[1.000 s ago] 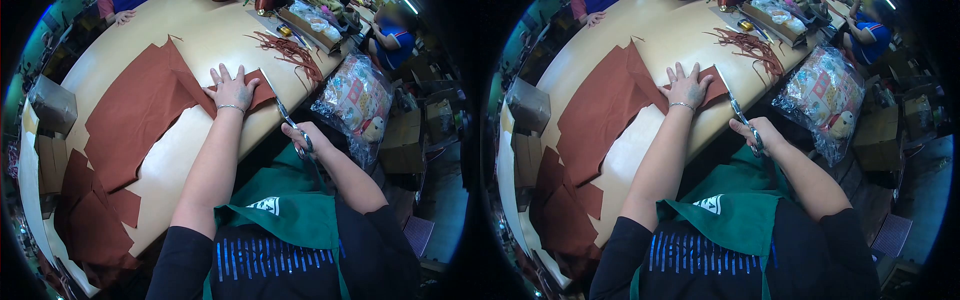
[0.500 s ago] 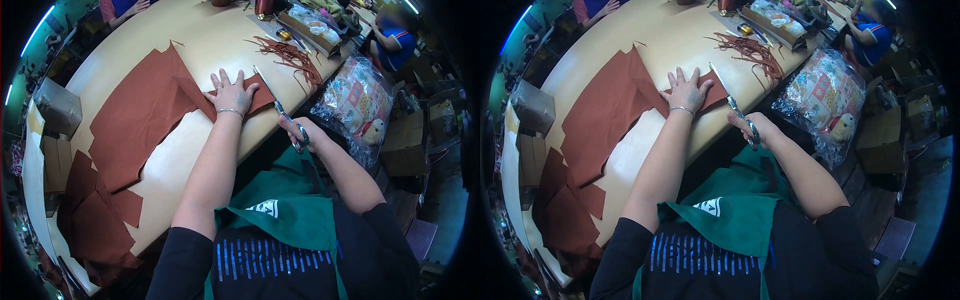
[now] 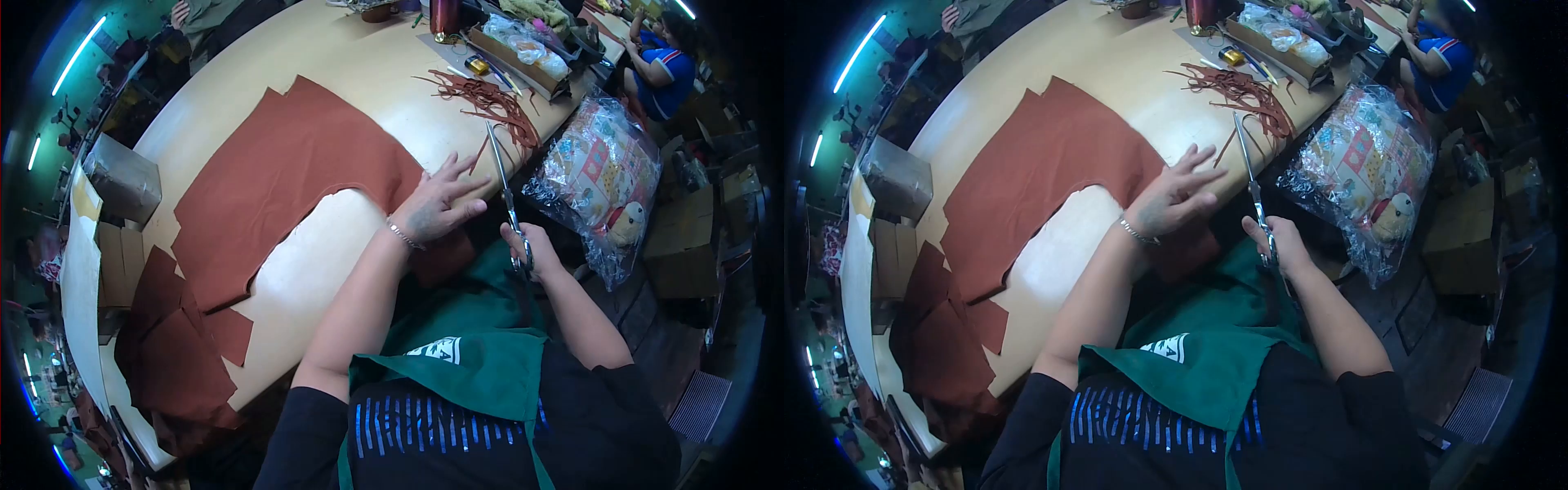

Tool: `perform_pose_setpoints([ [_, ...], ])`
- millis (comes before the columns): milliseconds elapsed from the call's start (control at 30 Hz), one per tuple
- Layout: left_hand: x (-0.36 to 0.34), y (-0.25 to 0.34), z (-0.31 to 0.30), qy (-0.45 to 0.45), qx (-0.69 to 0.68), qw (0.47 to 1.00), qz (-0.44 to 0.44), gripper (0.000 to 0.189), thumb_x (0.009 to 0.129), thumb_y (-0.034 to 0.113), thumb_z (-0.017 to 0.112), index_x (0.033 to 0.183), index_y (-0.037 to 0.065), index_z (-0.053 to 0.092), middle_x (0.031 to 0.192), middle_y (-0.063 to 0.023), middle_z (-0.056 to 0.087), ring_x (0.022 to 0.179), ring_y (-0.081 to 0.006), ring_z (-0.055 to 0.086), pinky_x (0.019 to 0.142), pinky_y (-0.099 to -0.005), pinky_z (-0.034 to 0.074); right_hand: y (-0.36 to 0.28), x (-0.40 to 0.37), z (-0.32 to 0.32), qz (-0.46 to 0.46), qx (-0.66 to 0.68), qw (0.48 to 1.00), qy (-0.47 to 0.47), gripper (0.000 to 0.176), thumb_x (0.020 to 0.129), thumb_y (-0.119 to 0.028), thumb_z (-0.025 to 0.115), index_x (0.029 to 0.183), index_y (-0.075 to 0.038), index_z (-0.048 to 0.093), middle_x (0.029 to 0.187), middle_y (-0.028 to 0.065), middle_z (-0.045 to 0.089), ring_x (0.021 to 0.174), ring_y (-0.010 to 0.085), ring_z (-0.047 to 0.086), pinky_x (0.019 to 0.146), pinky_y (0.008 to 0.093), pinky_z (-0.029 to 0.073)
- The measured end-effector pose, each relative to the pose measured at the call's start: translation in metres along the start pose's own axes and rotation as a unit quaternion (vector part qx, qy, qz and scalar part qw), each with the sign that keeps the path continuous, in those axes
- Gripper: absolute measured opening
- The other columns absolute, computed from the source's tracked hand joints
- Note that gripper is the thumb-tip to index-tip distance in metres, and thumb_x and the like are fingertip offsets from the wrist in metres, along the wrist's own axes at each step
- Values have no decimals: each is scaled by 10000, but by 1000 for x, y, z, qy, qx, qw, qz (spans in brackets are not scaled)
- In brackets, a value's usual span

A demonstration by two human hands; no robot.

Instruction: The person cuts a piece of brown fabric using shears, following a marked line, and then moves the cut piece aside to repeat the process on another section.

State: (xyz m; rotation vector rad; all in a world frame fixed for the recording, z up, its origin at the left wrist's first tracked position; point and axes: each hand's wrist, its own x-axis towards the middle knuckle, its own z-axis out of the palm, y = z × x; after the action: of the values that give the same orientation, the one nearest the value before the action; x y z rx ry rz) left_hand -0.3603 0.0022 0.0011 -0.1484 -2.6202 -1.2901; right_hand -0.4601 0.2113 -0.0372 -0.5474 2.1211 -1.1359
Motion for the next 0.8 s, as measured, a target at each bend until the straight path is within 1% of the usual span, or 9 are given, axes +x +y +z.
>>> perform_pose_setpoints([
  [67, -2, -34, -18, 133, -35, 990, 7, 408, 850, 379, 468, 1214, 195, 474, 1378, -105, 254, 1294, -347, 119, 960, -608, 118, -4, -5, -4, 7, -13, 1000, -10, 598, 695, -630, 548, 601, -44, 473, 509, 17, 468, 450, 82, 461, 408, 225, 371],
  [133, -10, -30, -45, 230, 82, 951, -192, 458, 853, 418, 426, 1258, 206, 413, 1393, -98, 214, 1302, -331, 87, 947, -632, 118, -9, -6, -5, 13, -14, 1000, -17, 606, 690, -640, 544, 590, -46, 472, 510, 17, 470, 453, 81, 461, 413, 229, 377],
  [167, -13, -23, -60, 244, 212, 866, -382, 503, 851, 457, 393, 1292, 215, 363, 1408, -92, 172, 1308, -318, 63, 940, -645, 122, -9, -5, -6, 10, -17, 1000, -22, 607, 686, -641, 546, 595, -46, 473, 510, 17, 471, 455, 83, 462, 416, 230, 379],
  [267, -15, -46, -70, 183, 246, 779, -547, 609, 825, 552, 347, 1330, 218, 278, 1423, -79, 114, 1314, -297, 15, 930, -668, 89, -5, -2, -13, 8, -39, 998, -38, 611, 668, -646, 562, 641, -40, 489, 522, 21, 477, 475, 84, 472, 435, 234, 388],
  [367, -13, -54, -63, 169, 356, 756, -522, 696, 786, 634, 315, 1340, 218, 252, 1429, -63, 95, 1313, -305, 10, 932, -668, 74, -11, -4, -23, 15, -57, 995, -77, 604, 684, -627, 565, 683, -26, 505, 544, 28, 494, 501, 103, 487, 476, 254, 409],
  [600, -32, -59, -72, 172, 428, 814, -355, 902, 658, 642, 542, 1350, 169, 209, 1425, -105, 82, 1308, -331, 4, 925, -672, 71, -2, -18, -48, -60, -95, 973, -202, 568, 681, -570, 616, 719, -12, 517, 603, 63, 508, 586, 139, 499, 562, 279, 420],
  [667, -36, -1, -33, 79, 407, 881, -229, 991, 586, 644, 595, 1345, 132, 217, 1423, -116, 88, 1310, -322, 16, 931, -664, 81, 0, -21, -58, -44, -84, 961, -261, 575, 682, -583, 606, 711, -16, 515, 605, 64, 506, 584, 139, 493, 558, 284, 416],
  [733, -34, 38, 10, -41, 360, 904, -227, 1107, 486, 651, 642, 1338, 84, 219, 1417, -116, 121, 1316, -298, 41, 929, -659, 93, 5, -23, -66, -14, -63, 947, -315, 590, 677, -606, 591, 695, -22, 510, 604, 64, 502, 575, 148, 489, 548, 292, 409],
  [800, -37, 29, 39, -25, 425, 878, -221, 801, 685, 407, 596, 1329, 84, 245, 1399, -118, 182, 1302, -285, 139, 935, -608, 195, 6, -21, -71, -24, -81, 942, -325, 596, 674, -614, 588, 694, -24, 508, 604, 64, 503, 574, 150, 490, 547, 291, 409],
])
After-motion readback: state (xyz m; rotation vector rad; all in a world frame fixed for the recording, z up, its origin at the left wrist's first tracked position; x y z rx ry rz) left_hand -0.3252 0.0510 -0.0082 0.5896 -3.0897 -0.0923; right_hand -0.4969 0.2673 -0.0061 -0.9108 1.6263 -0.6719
